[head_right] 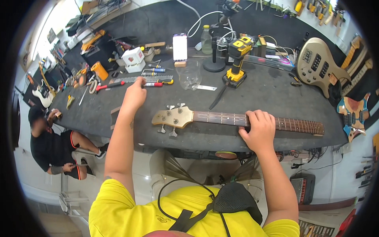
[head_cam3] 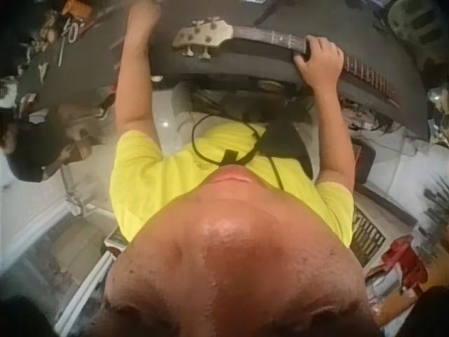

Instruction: The person removes screws from the back of a bass guitar neck using a screwdriver, turns the neck over, and uses a wrench and hands to loosen nuts and remove a tuning peg.

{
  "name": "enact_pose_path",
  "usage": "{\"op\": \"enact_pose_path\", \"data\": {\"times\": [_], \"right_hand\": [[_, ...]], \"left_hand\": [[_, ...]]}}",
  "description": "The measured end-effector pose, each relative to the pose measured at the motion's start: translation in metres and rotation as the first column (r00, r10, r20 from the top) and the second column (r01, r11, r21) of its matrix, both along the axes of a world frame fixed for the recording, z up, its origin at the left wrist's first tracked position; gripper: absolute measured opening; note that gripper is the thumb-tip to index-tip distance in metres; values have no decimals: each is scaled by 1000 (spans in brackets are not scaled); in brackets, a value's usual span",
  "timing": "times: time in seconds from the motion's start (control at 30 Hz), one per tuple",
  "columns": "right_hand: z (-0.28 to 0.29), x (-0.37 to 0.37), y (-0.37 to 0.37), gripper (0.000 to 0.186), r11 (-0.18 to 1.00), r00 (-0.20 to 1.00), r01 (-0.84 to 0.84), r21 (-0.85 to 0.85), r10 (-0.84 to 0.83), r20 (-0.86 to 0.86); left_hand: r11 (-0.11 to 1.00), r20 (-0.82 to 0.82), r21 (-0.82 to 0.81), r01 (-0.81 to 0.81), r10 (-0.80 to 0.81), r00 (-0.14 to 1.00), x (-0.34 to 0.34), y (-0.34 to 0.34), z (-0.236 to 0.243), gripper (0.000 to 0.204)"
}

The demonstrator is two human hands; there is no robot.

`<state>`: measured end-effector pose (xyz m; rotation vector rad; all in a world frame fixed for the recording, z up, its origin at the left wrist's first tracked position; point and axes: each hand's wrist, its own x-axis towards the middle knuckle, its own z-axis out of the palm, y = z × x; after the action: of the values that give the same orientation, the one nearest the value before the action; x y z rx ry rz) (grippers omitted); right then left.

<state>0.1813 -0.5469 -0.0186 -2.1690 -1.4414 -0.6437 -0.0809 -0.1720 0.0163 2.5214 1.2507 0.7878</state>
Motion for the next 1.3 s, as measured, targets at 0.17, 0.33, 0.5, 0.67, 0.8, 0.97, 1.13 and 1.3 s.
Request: {"op": "enact_pose_path", "data": {"times": [0.17, 0.33, 0.5, 0.67, 0.8, 0.97, 1.13, 1.3], "right_hand": [[4, -7, 2, 44, 999, 999, -40, 4, 40, -30], [-2, -16, 7, 43, 995, 996, -79, 66, 81, -24], [-4, -5, -20, 44, 998, 1000, 17, 63, -15, -20], [1, -7, 1, 43, 997, 997, -71, 16, 70, 29], [-12, 5, -10, 42, 999, 999, -40, 18, 40, 13], [-15, 0, -16, 42, 998, 999, -5, 65, 2, 39], [-15, -4, -15, 44, 995, 999, -44, 87, 43, 19], [-16, -3, -9, 46, 998, 999, -48, 30, 48, -22]], "left_hand": [[936, 199, -316, -154, 225, 954, 16, 73, -15, 26], [940, 107, -274, -203, 239, 965, 17, 107, -35, 56], [979, 193, -153, -135, 164, 967, 48, 46, -10, 51], [997, 440, -12, -77, 75, 895, 5, 29, -62, 29], [996, 459, 85, -6, -34, 888, 7, 48, -81, 12], [989, 385, 21, 149, -145, 911, 15, 53, -88, 13], [970, 402, 78, 231, -243, 883, 18, 49, -88, 13], [948, 564, -24, 317, -249, 787, 15, 47, -41, 17]]}}
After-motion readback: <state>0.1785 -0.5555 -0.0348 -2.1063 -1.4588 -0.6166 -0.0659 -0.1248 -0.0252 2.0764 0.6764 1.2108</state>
